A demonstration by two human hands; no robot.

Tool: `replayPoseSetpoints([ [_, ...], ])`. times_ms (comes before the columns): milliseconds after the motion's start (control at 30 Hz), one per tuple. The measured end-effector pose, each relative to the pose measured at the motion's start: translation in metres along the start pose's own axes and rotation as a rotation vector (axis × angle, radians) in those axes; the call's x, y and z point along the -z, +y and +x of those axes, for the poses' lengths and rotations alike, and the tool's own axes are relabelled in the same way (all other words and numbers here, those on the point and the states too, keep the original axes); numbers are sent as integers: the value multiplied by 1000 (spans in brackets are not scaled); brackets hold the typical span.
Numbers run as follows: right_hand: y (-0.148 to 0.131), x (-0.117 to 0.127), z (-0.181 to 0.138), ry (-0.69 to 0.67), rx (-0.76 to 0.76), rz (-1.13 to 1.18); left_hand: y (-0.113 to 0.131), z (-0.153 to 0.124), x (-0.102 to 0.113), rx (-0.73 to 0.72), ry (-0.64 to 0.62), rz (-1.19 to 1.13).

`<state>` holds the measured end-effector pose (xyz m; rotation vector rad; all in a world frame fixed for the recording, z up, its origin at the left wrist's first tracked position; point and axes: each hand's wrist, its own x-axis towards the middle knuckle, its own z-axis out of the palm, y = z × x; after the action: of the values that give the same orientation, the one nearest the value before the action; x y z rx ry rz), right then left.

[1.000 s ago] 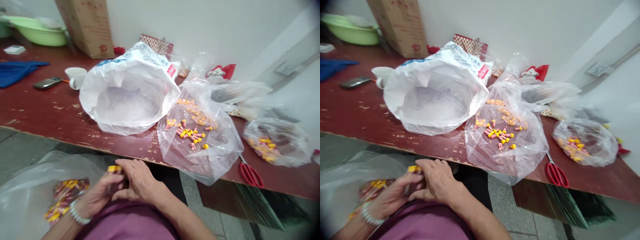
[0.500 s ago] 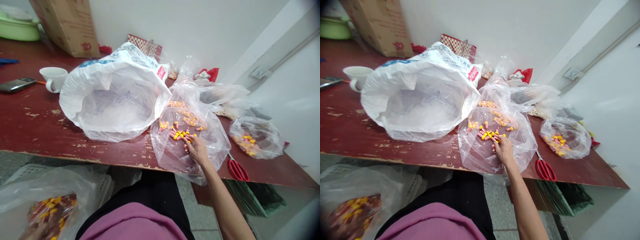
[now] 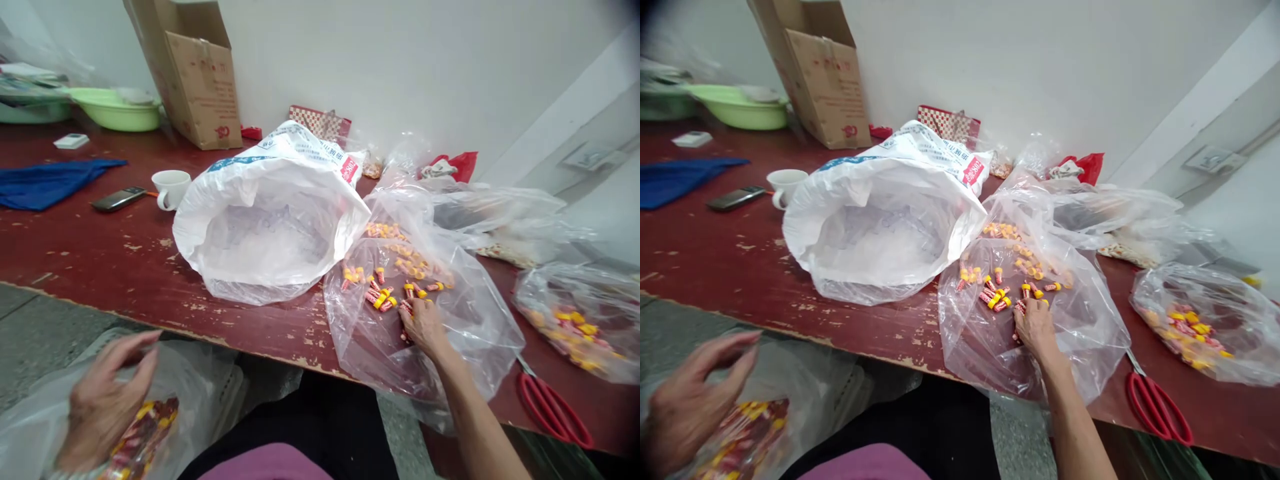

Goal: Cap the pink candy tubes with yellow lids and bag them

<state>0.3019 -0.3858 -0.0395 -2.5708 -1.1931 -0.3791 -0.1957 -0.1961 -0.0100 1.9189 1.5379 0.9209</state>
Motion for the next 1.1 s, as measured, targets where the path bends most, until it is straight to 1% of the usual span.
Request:
replayPoseSetpoints([
  [33,0,-2,-2,3,7,1,26,15,-11,-195,53,23],
  [67,-1,-3,-4,13,8,-1,52,31,-25,-368,66,13],
  [100,-2,-4,-7,27,4,-3,76,48,-42,-503,0,7],
  [133,-4,-4,-10,42,-2,-5,98,67,-62,-590,-81,17],
  [200,-8,-3,-17,71,-16,-6,132,105,-106,-721,-178,69],
  [267,-13,0,-24,114,-54,9,154,141,-150,-889,-244,266],
  [333,-18,2,-28,168,-110,39,166,170,-186,-1048,-362,439],
  [367,-19,4,-30,187,-131,58,170,182,-200,-1098,-410,481],
  [433,-21,5,-30,194,-140,92,175,199,-218,-1171,-490,511],
  [500,-21,5,-30,174,-126,103,178,210,-227,-1230,-557,523],
  [600,-20,4,-29,144,-132,108,184,220,-234,-1295,-649,548],
  [767,-20,6,-32,141,-211,248,193,227,-240,-1319,-752,585],
  [867,-19,8,-35,175,-303,374,195,221,-234,-1303,-782,592],
  [933,-18,9,-36,255,-336,419,192,213,-229,-1282,-786,572],
  [1033,-16,10,-35,355,-292,424,183,199,-220,-1219,-773,512],
  [1100,-14,10,-34,356,-264,427,176,193,-214,-1135,-732,465],
])
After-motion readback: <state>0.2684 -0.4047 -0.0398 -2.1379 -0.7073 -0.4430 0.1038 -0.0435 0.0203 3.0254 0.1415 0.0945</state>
